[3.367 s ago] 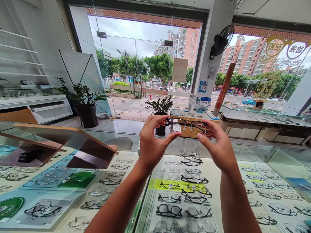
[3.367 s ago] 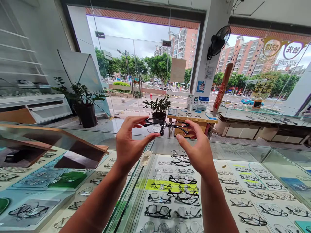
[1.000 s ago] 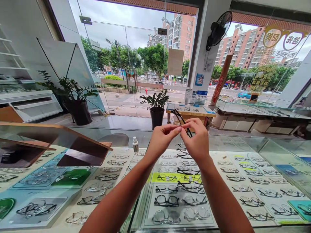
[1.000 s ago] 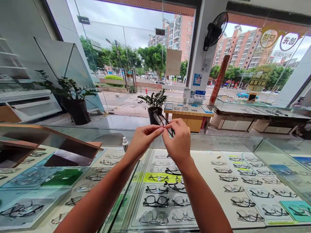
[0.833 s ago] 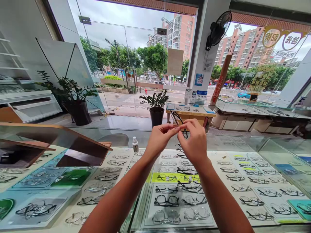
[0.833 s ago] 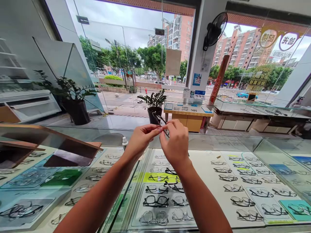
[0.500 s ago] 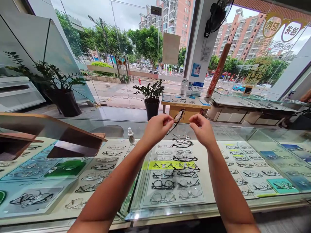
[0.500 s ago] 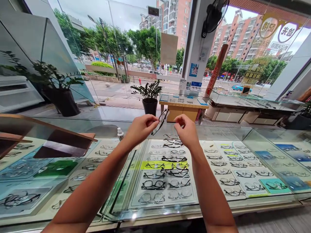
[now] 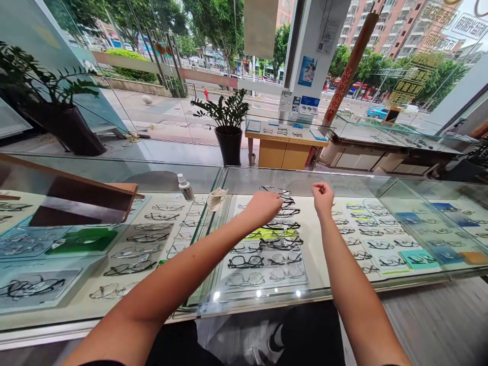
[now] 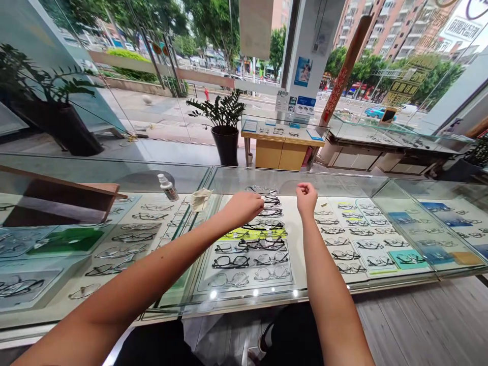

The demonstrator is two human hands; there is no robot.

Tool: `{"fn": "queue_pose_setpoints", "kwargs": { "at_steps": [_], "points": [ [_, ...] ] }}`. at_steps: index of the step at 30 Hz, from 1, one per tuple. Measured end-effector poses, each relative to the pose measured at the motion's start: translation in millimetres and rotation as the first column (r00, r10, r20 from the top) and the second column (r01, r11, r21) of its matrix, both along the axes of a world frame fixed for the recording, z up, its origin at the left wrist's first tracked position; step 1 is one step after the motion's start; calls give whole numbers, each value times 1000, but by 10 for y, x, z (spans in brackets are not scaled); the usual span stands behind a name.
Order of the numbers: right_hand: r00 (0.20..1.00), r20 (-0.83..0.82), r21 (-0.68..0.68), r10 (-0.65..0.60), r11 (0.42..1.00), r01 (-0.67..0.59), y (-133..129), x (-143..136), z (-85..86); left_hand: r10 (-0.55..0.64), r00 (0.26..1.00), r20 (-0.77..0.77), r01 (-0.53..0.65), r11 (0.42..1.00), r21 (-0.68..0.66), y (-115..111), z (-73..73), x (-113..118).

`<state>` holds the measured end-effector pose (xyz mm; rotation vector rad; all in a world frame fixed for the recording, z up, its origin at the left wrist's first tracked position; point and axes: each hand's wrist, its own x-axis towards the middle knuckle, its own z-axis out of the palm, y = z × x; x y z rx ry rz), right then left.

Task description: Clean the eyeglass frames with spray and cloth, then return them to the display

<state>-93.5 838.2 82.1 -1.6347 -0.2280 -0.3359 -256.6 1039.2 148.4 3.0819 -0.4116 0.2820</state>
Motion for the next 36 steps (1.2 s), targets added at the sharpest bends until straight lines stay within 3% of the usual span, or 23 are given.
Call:
{"fn": "queue_pose_setpoints", "kwargs": {
  "at_steps": [4, 9, 15, 22, 30, 36],
  "points": [
    [1000, 4, -29, -15, 999, 15, 30, 43, -89, 2, 999, -34, -1, 1000, 14, 15, -169, 79],
    [1000, -7, -64, -1, 998, 0, 68, 48, -125, 13, 997, -71, -12, 1000, 14, 2, -256, 134],
    [1000, -12, -84, 8, 996, -9, 89, 32, -98, 16, 997, -80, -17, 1000, -9, -20, -308, 155],
    [1000, -19, -90, 13, 996, -15, 96, -1, -75, -8, 997, 78, 13, 998, -56, 123, -339, 211],
    [1000, -10, -84, 25, 996, -25, 97, -8, -79, -48, 998, 37, 53, 987, -154, 231, -514, 296],
    [1000, -8, -82, 19, 996, -20, 85, 4, -92, -49, 999, 15, 51, 983, -175, 229, -477, 290]
  ]
}}
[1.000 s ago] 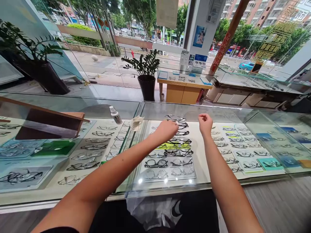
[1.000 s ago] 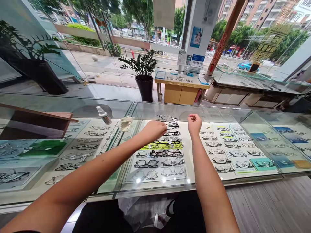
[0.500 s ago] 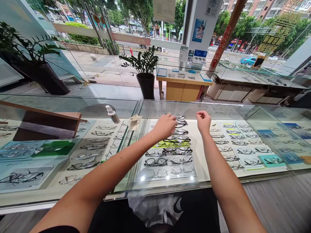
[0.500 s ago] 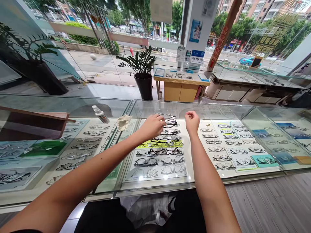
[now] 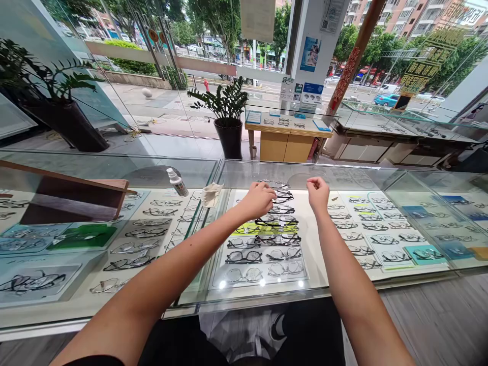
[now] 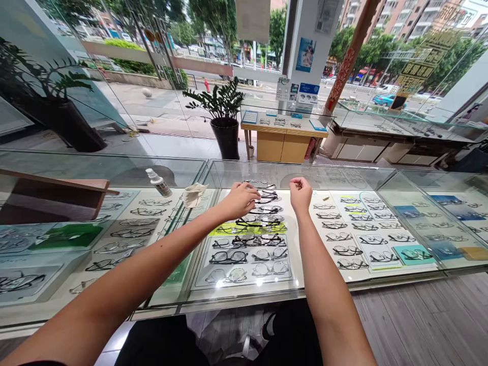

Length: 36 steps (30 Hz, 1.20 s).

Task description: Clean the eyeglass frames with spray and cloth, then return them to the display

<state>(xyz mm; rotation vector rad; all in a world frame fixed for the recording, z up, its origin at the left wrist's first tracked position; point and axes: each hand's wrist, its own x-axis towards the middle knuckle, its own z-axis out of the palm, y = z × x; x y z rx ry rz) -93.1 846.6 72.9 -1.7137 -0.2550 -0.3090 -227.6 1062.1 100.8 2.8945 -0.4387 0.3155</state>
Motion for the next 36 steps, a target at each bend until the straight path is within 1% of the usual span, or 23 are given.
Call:
{"fn": "queue_pose_setpoints", "kwargs": {
  "at_steps": [7, 9, 11, 13, 16, 18, 19, 22, 24, 25, 27, 29, 31, 33, 36],
  "points": [
    [1000, -18, -7, 1, 1000, -1, -2, 34, -28, 5, 1000, -9, -5, 1000, -27, -3, 117, -29],
    [1000, -19, -7, 1, 1000, -2, -3, 41, -37, 6, 1000, -7, -6, 999, -40, 6, 175, -41],
    [1000, -18, -4, 0, 1000, 0, -3, 44, -47, 8, 1000, -9, -9, 998, -65, 19, 276, -69],
    [1000, -16, 0, -2, 1000, 2, -3, 43, -52, 14, 1000, 1, -14, 993, -117, 39, 421, -116],
    [1000, -8, 9, -3, 1000, 3, -8, 21, -18, 40, 998, 42, -27, 965, -259, 99, 681, -220],
    [1000, 10, 15, 3, 1000, -3, -12, -30, 57, 55, 995, 87, -17, 921, -389, 156, 851, -305],
    [1000, 25, 18, 10, 1000, -11, -11, -73, 113, 62, 991, 118, -2, 890, -456, 187, 927, -351],
    [994, 101, 27, 44, 999, -47, 44, -288, 334, 94, 971, 219, 70, 766, -639, 267, 1099, -499],
    [985, 152, 33, 84, 995, -90, 152, -499, 503, 114, 962, 247, 107, 677, -728, 302, 1148, -602],
    [978, 173, 29, 116, 992, -123, 231, -620, 587, 116, 962, 247, 119, 638, -761, 315, 1149, -653],
    [954, 212, -7, 214, 976, -217, 427, -872, 747, 106, 967, 231, 132, 568, -812, 339, 1104, -751],
    [915, 255, -56, 312, 950, -308, 646, -1107, 878, 109, 972, 210, 128, 503, -854, 367, 1005, -838],
    [886, 283, -81, 367, 930, -360, 846, -1287, 954, 126, 973, 193, 118, 449, -886, 404, 873, -905],
    [877, 289, -77, 384, 922, -379, 998, -1397, 956, 142, 973, 184, 109, 420, -901, 442, 725, -947],
    [888, 276, -77, 367, 930, -360, 1108, -1443, 843, 182, 968, 171, 79, 426, -901, 472, 517, -966]
  ]
}}
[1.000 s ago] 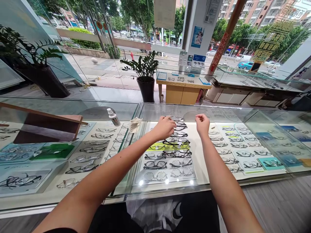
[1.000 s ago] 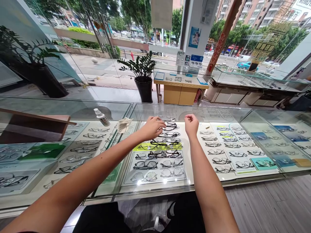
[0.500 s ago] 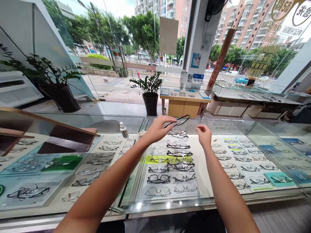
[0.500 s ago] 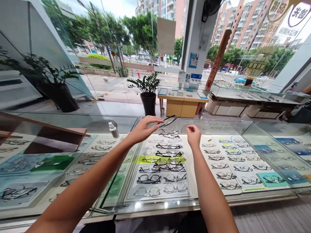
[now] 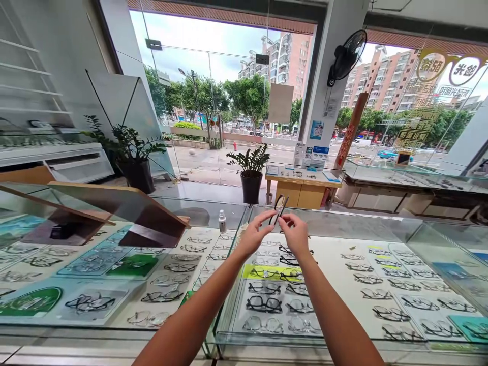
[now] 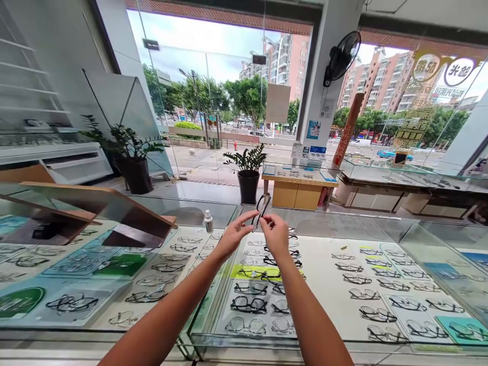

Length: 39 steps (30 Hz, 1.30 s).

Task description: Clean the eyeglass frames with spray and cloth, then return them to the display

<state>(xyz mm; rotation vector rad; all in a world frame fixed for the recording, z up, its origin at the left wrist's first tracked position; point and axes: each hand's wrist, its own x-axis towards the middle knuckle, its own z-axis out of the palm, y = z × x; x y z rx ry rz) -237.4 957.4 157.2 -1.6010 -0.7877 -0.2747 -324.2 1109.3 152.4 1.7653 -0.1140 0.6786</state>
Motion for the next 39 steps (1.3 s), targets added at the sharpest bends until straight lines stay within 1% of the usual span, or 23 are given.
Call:
{"fn": "queue_pose_setpoints", "kwargs": {
  "at_steps": [3, 6, 9, 11, 13, 16, 20, 25, 30, 34, 39],
  "points": [
    [999, -27, -14, -36, 999, 35, -10, 39, -150, 49, 999, -24, -49, 999, 18, -25, -142, 13],
    [999, -36, -32, 8, 999, -9, -68, 93, -240, 99, 995, -33, -100, 995, -12, -67, -207, 49],
    [997, -27, -52, 72, 996, -73, -98, 119, -265, 147, 988, -37, -151, 978, -146, -67, -250, 112],
    [995, -22, -59, 99, 993, -100, -92, 116, -269, 141, 989, -47, -148, 961, -233, -39, -291, 157],
    [993, -17, -69, 120, 990, -121, -78, 102, -270, 130, 989, -69, -145, 950, -278, -2, -334, 192],
    [990, -25, -82, 138, 987, -139, -66, 81, -271, 132, 987, -93, -154, 942, -297, 42, -378, 215],
    [987, -67, -81, 145, 985, -150, -69, 80, -275, 102, 989, -109, -129, 951, -280, 50, -371, 204],
    [989, -78, -83, 126, 988, -132, -61, 114, -299, 57, 993, -107, -84, 959, -272, 27, -339, 193],
    [989, -81, -87, 122, 988, -129, -51, 144, -316, 52, 993, -109, -78, 966, -248, 22, -336, 194],
    [989, -77, -82, 126, 988, -132, -52, 151, -309, 37, 994, -104, -63, 965, -253, 14, -344, 204],
    [991, -69, -92, 113, 989, -119, -58, 148, -287, 59, 992, -114, -85, 968, -238, 5, -352, 214]
  ]
}}
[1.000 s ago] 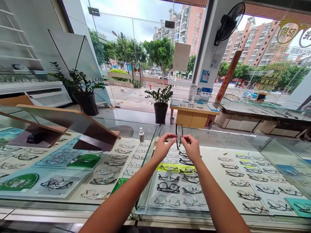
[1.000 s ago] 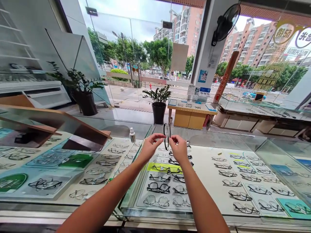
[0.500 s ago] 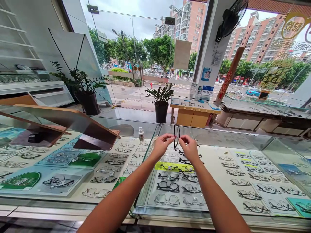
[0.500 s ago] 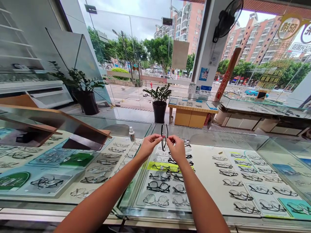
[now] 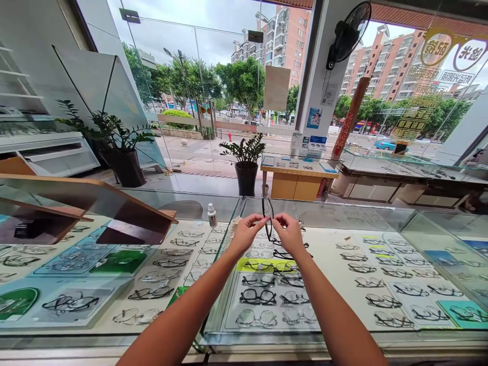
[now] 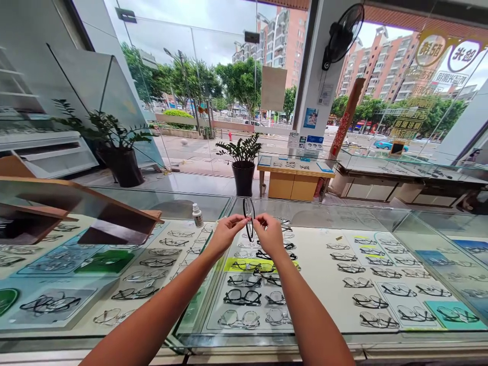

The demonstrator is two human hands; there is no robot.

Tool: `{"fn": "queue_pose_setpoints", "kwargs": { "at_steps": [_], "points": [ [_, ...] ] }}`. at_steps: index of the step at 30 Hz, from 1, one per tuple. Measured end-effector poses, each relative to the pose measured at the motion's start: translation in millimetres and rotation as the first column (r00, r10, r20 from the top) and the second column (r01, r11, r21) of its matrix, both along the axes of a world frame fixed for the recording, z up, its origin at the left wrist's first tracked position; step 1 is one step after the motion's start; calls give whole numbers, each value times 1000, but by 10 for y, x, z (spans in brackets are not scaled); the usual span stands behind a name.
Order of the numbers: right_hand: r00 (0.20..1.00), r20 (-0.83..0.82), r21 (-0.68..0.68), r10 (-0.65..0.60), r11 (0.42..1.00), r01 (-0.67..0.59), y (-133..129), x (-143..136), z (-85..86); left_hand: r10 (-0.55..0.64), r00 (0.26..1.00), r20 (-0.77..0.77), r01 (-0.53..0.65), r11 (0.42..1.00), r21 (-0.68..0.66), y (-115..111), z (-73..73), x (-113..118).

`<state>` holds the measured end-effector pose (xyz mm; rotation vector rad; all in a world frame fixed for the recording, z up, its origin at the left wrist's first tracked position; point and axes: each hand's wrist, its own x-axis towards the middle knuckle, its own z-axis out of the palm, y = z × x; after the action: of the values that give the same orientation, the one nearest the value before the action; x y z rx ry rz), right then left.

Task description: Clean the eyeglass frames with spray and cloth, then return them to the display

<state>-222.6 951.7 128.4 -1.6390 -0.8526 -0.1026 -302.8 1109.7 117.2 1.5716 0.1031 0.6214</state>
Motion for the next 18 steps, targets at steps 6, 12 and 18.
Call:
{"fn": "queue_pose_setpoints", "kwargs": {
  "at_steps": [6, 12, 18],
  "points": [
    [1000, 5, -13, -2, 1000, 2, 5, -9, -4, 16, 1000, -5, -16, 999, 47, 5, 13, -20],
    [1000, -4, -16, 12, 1000, -12, 5, -12, -14, 38, 999, -22, -36, 996, 82, 17, -1, -17],
    [1000, -14, -31, 5, 999, -5, -4, -7, -1, 32, 999, -5, -31, 991, 128, 31, -11, -18]
  ]
}}
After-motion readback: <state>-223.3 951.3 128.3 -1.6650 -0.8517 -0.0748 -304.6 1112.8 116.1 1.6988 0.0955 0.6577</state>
